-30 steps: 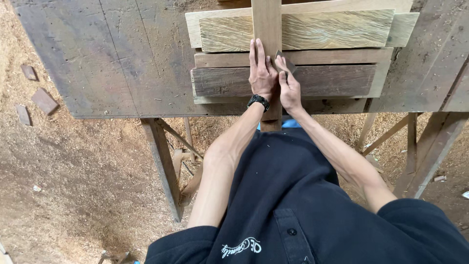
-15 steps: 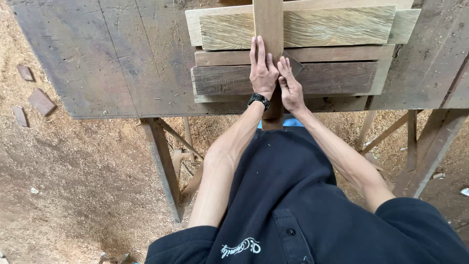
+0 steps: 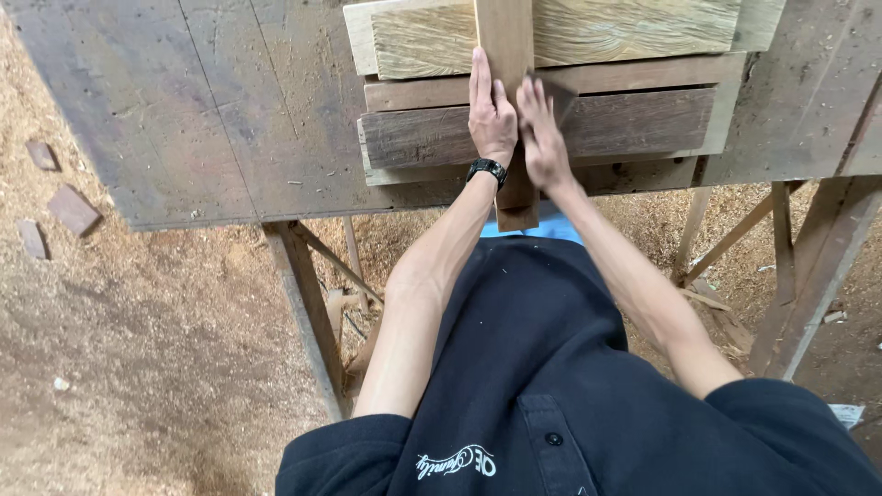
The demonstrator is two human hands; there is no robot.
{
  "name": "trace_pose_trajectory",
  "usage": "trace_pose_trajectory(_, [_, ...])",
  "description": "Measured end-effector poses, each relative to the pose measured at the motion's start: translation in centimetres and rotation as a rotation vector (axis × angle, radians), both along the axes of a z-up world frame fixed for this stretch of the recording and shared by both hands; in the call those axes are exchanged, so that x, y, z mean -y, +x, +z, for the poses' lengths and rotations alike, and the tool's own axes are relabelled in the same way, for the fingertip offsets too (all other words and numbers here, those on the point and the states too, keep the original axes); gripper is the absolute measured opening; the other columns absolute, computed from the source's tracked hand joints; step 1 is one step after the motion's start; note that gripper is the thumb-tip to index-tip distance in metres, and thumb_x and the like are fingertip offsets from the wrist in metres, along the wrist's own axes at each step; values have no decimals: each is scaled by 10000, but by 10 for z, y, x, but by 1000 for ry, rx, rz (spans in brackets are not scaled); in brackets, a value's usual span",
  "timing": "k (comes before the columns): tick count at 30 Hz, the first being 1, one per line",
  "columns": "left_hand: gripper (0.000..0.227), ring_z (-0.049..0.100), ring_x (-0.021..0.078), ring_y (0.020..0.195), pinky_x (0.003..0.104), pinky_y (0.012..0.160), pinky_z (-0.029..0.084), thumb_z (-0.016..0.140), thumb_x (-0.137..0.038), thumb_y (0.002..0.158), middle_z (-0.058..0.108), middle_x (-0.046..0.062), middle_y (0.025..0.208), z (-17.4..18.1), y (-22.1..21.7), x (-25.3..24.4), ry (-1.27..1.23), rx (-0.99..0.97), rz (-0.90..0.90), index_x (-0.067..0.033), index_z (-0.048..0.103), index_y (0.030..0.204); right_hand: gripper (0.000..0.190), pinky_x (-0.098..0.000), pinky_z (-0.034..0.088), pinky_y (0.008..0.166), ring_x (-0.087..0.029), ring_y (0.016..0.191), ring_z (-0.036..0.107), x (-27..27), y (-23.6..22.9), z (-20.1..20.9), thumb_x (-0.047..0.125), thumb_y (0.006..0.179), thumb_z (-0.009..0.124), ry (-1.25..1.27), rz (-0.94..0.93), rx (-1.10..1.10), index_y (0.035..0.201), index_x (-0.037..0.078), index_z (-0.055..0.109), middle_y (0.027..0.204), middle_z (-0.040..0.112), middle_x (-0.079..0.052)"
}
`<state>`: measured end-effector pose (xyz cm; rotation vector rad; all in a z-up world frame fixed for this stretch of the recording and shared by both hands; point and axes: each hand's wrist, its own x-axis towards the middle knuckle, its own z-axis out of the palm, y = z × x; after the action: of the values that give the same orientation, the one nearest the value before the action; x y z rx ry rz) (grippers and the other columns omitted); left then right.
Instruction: The person sands the surface and edges of a wooden board by hand using a piece of sandpaper while it rests on a stack of other boards on a workbench.
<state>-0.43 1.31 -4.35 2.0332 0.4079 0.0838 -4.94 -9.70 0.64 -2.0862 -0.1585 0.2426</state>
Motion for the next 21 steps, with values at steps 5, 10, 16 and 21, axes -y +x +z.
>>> trace_pose_trajectory(5, [558, 439, 244, 1519, 334, 1228, 405, 446, -120, 1074, 410, 50, 1664, 0, -1, -1, -99, 0, 30, -199, 362, 1620, 471, -426, 82, 1331, -247, 1624, 179, 1, -55, 16, 232, 1150, 409, 129, -97, -139, 1600, 95, 387, 1715, 297, -92])
trace_pose_trajectory(10, [552, 463, 246, 1509, 330, 1218, 424, 462, -104, 1045, 437, 64, 1652, -3, 1, -2, -116, 70, 36, -142, 411, 1594, 479, -421, 79, 1338, -239, 1634, 162, -9, -5, -13, 221, 1155, 392, 102, -142, -37, 1620, 106, 380, 1730, 275, -77])
trace_pose_trajectory(16, [537, 482, 245, 1476, 322, 1162, 468, 467, -125, 1055, 431, 68, 1637, -2, 2, -2, -111, 49, 23, -127, 393, 1587, 482, -448, 51, 1340, -247, 1630, 115, -13, 83, -26, 238, 1176, 352, 59, -84, -9, 1645, 130, 340, 1743, 224, -88])
trace_pose_trajectory(21, [587, 485, 261, 1475, 333, 1182, 463, 465, -106, 1039, 416, 64, 1646, 4, 3, -1, -42, 68, 23, -173, 358, 1612, 505, -448, 54, 1330, -245, 1629, 113, -4, 25, 1, 218, 1164, 332, 19, 13, 3, 1651, 89, 293, 1744, 198, -108])
